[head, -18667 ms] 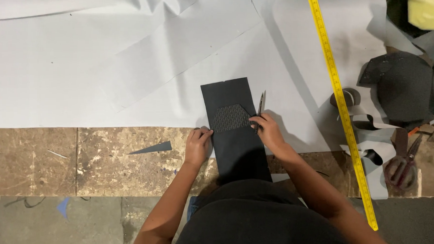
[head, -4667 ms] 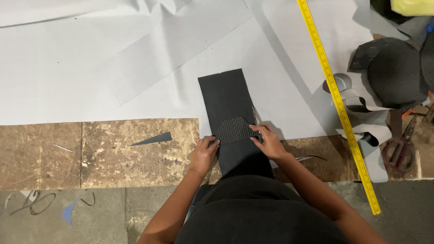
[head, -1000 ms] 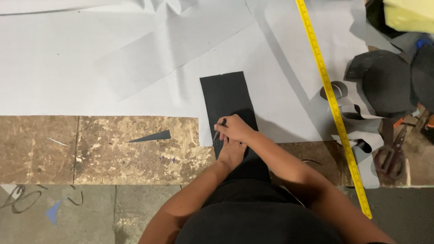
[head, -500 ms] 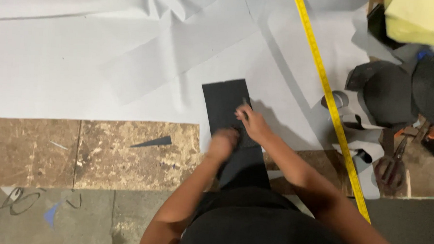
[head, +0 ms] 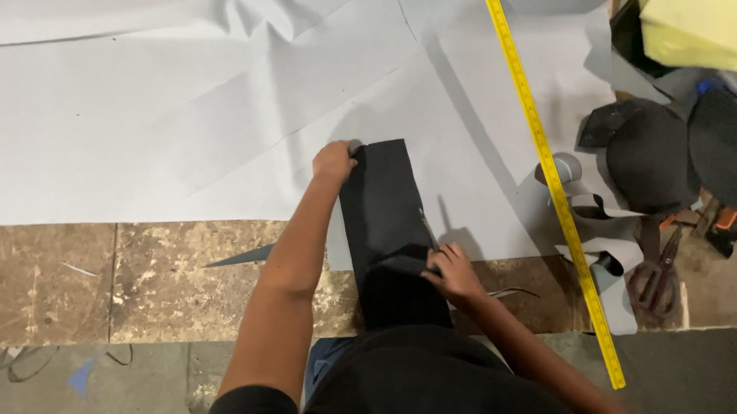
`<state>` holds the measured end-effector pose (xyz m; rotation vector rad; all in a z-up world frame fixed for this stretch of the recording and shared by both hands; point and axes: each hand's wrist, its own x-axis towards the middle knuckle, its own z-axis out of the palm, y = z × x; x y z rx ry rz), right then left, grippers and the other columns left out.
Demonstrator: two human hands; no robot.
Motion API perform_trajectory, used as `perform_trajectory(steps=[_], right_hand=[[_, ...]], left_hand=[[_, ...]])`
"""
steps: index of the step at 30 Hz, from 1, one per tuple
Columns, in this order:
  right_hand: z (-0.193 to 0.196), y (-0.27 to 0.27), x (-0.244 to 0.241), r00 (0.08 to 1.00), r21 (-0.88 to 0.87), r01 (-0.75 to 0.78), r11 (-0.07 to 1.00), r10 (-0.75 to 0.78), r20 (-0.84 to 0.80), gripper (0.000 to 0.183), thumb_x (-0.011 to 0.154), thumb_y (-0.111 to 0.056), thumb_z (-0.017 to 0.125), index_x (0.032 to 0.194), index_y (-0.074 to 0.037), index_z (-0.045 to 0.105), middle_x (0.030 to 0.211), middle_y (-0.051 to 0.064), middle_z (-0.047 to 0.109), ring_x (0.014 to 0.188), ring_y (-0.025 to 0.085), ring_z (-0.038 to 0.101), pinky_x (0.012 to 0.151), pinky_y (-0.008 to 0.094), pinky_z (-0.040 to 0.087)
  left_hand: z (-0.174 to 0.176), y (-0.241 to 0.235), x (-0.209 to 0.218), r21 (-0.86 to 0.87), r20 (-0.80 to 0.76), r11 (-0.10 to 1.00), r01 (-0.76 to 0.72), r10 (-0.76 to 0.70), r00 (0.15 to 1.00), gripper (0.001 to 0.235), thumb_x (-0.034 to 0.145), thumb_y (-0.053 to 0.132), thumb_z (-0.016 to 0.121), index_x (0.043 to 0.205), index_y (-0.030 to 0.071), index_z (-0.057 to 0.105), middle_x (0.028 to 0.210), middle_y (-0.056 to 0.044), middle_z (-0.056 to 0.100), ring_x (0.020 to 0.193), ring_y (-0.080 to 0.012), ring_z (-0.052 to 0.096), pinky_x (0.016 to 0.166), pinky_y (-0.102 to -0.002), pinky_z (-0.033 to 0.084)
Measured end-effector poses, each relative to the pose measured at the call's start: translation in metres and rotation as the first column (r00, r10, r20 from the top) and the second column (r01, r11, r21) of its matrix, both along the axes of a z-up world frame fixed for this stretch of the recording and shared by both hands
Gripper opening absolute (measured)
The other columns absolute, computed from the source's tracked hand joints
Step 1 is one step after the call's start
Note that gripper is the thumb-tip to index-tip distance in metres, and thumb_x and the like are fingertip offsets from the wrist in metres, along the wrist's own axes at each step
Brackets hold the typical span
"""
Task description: Marking and cutting small parts from a strip of black fabric using a template, pen, and scissors.
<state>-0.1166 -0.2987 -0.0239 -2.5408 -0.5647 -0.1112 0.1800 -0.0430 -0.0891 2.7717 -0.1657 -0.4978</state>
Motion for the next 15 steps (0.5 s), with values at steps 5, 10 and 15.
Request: perform_trajectory(steps=[5,10,15], right_hand=[[0.038,-0.001,0.001,0.965,0.195,-0.04,0.98,-0.012,0.262,0.019,0.09,-0.006,0.071,0.083,-0.019,0.058,0.084,0.0,0.065,0.066,0.026,0.057,0.069,0.037,0.049],[0.015,0.018,0.028,0.902,0.183,-0.146,0.972,0.054,0.428,0.015,0.091,-0.006,0.072,0.08,-0.013,0.064,0.076,0.002,0.055,0.07,0.029,0.059,0.071,0.041,0.054],[-0.019,0.038,0.044,0.924,0.167,-0.21,0.963,0.139,0.357,0.009,0.097,-0.011,0.067,0.089,-0.01,0.07,0.082,0.009,0.061,0.082,0.035,0.067,0.08,0.045,0.058]], left_hand=[[0.063,-0.006,0.036,-0.17,0.264,0.984,-0.041,0.086,0.961,0.022,0.101,0.033,0.063,0.12,0.021,0.06,0.115,-0.01,0.061,0.103,-0.0376,0.072,0.087,-0.052,0.061],[0.104,0.021,0.06,-0.464,0.544,0.886,0.002,0.284,0.79,0.027,0.096,0.017,0.073,0.12,0.016,0.06,0.115,-0.004,0.053,0.101,-0.0323,0.072,0.087,-0.039,0.064],[0.115,0.041,-0.071,-0.461,0.353,0.882,-0.096,0.282,0.892,0.035,0.099,0.007,0.068,0.133,0.003,0.061,0.126,-0.022,0.057,0.123,-0.0426,0.061,0.104,-0.05,0.054]])
